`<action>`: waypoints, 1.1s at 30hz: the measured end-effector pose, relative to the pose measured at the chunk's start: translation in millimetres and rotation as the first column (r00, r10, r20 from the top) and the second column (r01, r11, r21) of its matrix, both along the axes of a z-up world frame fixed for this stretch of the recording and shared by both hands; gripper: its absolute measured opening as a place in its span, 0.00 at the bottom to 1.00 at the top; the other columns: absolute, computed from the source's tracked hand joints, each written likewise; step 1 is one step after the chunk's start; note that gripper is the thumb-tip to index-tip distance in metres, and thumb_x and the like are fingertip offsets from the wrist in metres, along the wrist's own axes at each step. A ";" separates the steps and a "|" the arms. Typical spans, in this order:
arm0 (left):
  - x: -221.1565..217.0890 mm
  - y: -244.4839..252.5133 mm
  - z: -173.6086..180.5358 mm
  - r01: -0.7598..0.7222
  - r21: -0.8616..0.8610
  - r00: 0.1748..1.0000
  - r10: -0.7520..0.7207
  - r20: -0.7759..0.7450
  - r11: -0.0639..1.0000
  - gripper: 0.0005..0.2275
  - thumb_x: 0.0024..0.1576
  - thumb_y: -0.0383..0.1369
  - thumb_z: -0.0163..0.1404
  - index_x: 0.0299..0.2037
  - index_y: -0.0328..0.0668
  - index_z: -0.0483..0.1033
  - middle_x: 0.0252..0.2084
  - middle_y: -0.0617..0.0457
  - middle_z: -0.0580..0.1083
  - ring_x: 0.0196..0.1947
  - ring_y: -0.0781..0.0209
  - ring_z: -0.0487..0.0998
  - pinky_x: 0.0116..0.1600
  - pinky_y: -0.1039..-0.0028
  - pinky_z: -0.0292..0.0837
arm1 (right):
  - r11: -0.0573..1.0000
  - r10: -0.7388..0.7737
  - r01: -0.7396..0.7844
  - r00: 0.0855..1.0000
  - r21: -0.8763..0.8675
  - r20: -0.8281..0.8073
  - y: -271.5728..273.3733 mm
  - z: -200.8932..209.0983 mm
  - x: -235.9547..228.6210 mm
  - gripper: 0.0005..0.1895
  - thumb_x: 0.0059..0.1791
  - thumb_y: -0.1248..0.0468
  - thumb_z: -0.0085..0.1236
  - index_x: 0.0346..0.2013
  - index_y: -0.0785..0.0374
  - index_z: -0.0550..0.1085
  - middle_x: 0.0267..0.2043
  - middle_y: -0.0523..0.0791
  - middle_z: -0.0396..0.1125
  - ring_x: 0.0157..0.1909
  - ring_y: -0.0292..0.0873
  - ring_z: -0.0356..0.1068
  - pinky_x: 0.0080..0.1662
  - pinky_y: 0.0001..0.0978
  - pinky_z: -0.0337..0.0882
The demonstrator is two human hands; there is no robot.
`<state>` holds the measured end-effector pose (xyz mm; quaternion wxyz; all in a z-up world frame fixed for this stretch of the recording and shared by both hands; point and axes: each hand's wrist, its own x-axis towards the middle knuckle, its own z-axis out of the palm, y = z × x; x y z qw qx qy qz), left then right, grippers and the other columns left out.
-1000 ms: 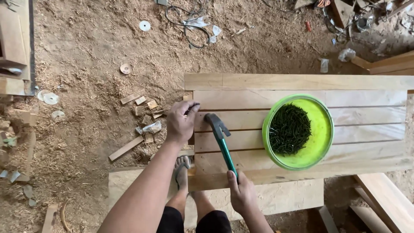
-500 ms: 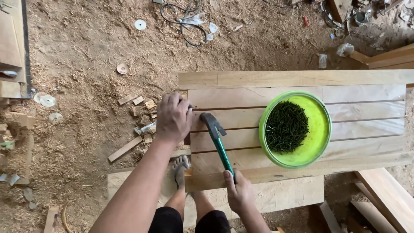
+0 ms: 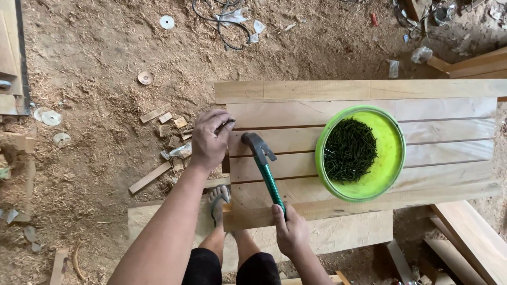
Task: The person hammers nails into wooden boards using a hammer, places the hammer and a container of nails on a workbench, and fits wooden pieces onto a furniture frame by hand.
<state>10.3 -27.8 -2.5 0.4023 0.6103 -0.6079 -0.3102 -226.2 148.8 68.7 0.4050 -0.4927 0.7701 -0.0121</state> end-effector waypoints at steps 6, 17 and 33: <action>-1.8 1.4 -5.4 -0.003 0.013 1.000 0.003 0.009 1.000 0.05 0.60 0.33 0.57 0.40 0.42 0.83 0.46 0.52 0.80 0.50 0.55 0.76 0.58 0.66 0.72 | 1.000 0.006 -0.006 1.000 -0.004 0.019 -1.0 -1.0 -0.7 0.30 0.53 0.37 0.36 0.32 0.60 0.71 0.21 0.54 0.68 0.29 0.61 0.70 0.34 0.54 0.67; -5.6 6.2 -0.2 -0.006 -0.022 0.997 0.007 0.081 1.000 0.06 0.61 0.33 0.57 0.41 0.41 0.83 0.47 0.51 0.79 0.50 0.53 0.76 0.59 0.64 0.71 | 1.000 0.011 -0.011 0.999 0.000 0.042 0.3 3.9 -1.5 0.31 0.53 0.37 0.36 0.31 0.61 0.71 0.20 0.53 0.67 0.28 0.59 0.70 0.33 0.52 0.66; -10.0 4.3 -8.6 -0.046 -0.169 0.994 0.063 0.093 0.984 0.04 0.59 0.30 0.58 0.41 0.39 0.82 0.45 0.54 0.78 0.46 0.55 0.77 0.54 0.66 0.76 | 0.992 -0.018 0.042 0.978 -0.116 0.206 -44.7 45.0 23.0 0.25 0.54 0.43 0.40 0.32 0.61 0.69 0.18 0.41 0.61 0.21 0.36 0.60 0.26 0.32 0.61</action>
